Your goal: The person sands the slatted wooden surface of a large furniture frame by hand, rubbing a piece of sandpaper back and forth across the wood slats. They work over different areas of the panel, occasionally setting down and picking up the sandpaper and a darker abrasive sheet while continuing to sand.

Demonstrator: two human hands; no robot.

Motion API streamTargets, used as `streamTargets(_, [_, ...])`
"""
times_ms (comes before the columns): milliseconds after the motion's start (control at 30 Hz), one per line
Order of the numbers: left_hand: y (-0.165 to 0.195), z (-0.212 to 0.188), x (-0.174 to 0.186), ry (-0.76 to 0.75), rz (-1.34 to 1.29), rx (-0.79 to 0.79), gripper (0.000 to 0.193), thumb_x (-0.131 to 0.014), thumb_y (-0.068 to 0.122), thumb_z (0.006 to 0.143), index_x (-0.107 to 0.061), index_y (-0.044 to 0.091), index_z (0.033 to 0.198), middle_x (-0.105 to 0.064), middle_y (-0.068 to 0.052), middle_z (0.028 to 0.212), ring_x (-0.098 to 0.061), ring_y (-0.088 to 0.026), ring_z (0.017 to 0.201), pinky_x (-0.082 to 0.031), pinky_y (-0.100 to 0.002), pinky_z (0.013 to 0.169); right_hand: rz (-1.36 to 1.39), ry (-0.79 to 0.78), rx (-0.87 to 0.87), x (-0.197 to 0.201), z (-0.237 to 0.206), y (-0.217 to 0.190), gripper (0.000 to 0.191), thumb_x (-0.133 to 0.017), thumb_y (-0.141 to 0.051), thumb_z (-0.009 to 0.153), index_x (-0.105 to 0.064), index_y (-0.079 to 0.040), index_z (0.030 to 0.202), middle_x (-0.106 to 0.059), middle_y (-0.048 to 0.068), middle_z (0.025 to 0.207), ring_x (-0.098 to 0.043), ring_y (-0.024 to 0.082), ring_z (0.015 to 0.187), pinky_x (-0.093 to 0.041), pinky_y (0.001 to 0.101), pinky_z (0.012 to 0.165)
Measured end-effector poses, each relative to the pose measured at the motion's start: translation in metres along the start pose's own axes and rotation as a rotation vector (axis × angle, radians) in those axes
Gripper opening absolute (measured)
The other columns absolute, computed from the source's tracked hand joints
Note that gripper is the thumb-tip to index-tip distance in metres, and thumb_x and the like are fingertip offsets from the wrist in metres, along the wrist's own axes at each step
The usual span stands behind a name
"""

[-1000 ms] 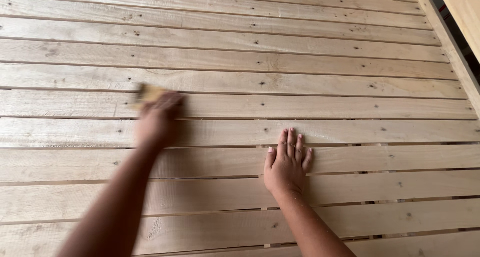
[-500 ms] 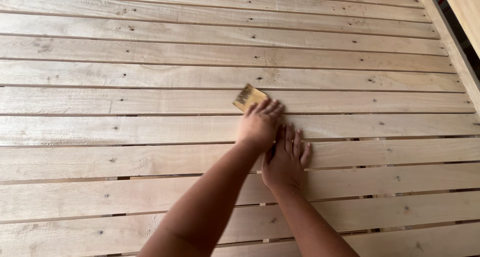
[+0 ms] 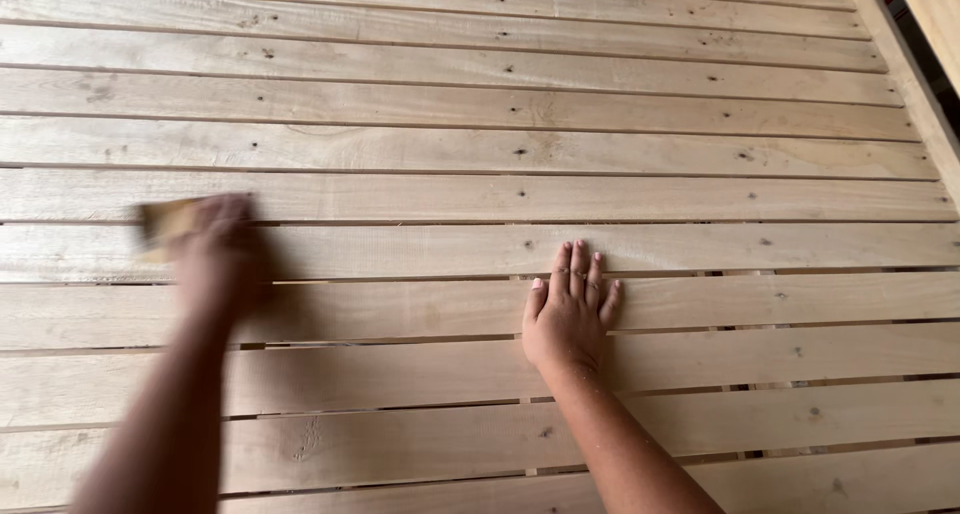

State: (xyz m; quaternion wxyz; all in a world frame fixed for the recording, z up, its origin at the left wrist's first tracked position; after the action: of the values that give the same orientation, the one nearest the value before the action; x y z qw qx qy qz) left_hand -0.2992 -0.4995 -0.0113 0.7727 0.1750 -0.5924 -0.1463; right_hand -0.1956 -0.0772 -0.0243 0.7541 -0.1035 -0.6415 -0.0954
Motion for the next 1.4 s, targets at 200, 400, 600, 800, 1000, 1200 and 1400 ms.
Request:
streamTargets(200, [0.256,-0.041,-0.117,-0.294,-0.003,-0.469,0.062,-0.048,0.016,0.096,-0.036,0.023,0.157,-0.031,0.003,0.165,-0.021,-0.017,0.153,-0.007,-0.052,0.122,-0.001,0.022,0.019,-0.001,0.000,0.002,0.066,-0.035,-0.040,0.103,-0.023,-0.011,0.162,-0.018,0.005,0.171,-0.011,0.027,0.157,-0.001,0.0540,0.124])
streamTargets(400, [0.256,-0.053,-0.125,-0.508,-0.042,-0.439,0.066,-0.057,0.037,0.092,-0.036,0.031,0.155,-0.031,0.011,0.164,-0.023,-0.010,0.153,-0.011,-0.044,0.127,0.046,0.019,0.043,-0.001,0.001,0.003,0.066,-0.033,-0.039,0.103,-0.023,-0.010,0.161,-0.018,0.006,0.170,-0.010,0.027,0.157,-0.001,0.0545,0.123])
streamTargets(600, [0.020,-0.009,0.007,-0.109,0.027,-0.141,0.070,-0.052,0.008,0.084,-0.047,0.025,0.152,-0.043,0.002,0.160,-0.037,-0.017,0.148,-0.018,-0.049,0.124,0.038,0.016,0.006,0.000,0.000,0.001,0.066,-0.032,-0.039,0.103,-0.023,-0.011,0.162,-0.017,0.005,0.171,-0.011,0.026,0.157,-0.002,0.0542,0.123])
streamTargets(800, [0.045,-0.004,-0.030,-0.103,0.049,-0.115,0.068,-0.045,0.004,0.091,-0.051,0.029,0.155,-0.042,0.004,0.164,-0.035,-0.019,0.152,-0.011,-0.056,0.124,0.027,0.021,0.010,0.002,-0.001,0.000,0.067,-0.032,-0.039,0.102,-0.022,-0.010,0.161,-0.017,0.006,0.170,-0.011,0.027,0.156,-0.001,0.0547,0.122])
streamTargets(1000, [0.306,-0.028,-0.144,-0.353,-0.086,-0.480,0.050,-0.042,0.025,0.102,-0.046,0.029,0.151,-0.037,0.008,0.162,-0.026,-0.014,0.151,-0.013,-0.050,0.124,-0.005,0.029,0.044,0.003,-0.001,0.001,0.065,-0.031,-0.038,0.102,-0.023,-0.009,0.161,-0.016,0.007,0.170,-0.009,0.027,0.156,0.001,0.0544,0.122])
streamTargets(1200, [0.302,-0.019,-0.136,-0.364,-0.112,-0.461,0.049,-0.046,0.030,0.101,-0.049,0.033,0.150,-0.040,0.010,0.162,-0.028,-0.011,0.152,-0.016,-0.049,0.126,-0.006,0.017,0.030,-0.002,-0.001,0.005,0.065,-0.031,-0.039,0.103,-0.023,-0.012,0.162,-0.016,0.005,0.171,-0.010,0.025,0.158,0.000,0.0534,0.123])
streamTargets(1400, [0.064,0.012,-0.031,-0.247,-0.121,0.101,0.050,-0.050,0.021,0.100,-0.053,0.035,0.147,-0.042,0.011,0.161,-0.035,-0.025,0.142,-0.029,-0.045,0.116,-0.002,0.032,0.023,0.000,0.002,0.003,0.066,-0.030,-0.040,0.103,-0.022,-0.011,0.161,-0.017,0.005,0.170,-0.011,0.024,0.155,-0.001,0.0528,0.122])
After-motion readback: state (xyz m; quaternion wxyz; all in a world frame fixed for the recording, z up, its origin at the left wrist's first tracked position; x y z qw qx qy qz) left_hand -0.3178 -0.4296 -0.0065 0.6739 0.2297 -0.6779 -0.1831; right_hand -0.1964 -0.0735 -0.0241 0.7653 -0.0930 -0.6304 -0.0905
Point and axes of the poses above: each hand's wrist, its own z-axis towards the middle knuckle, its own x-axis out of the back of the hand, y = z × x, the point moved 8 cm from there along z, towards the middle knuckle
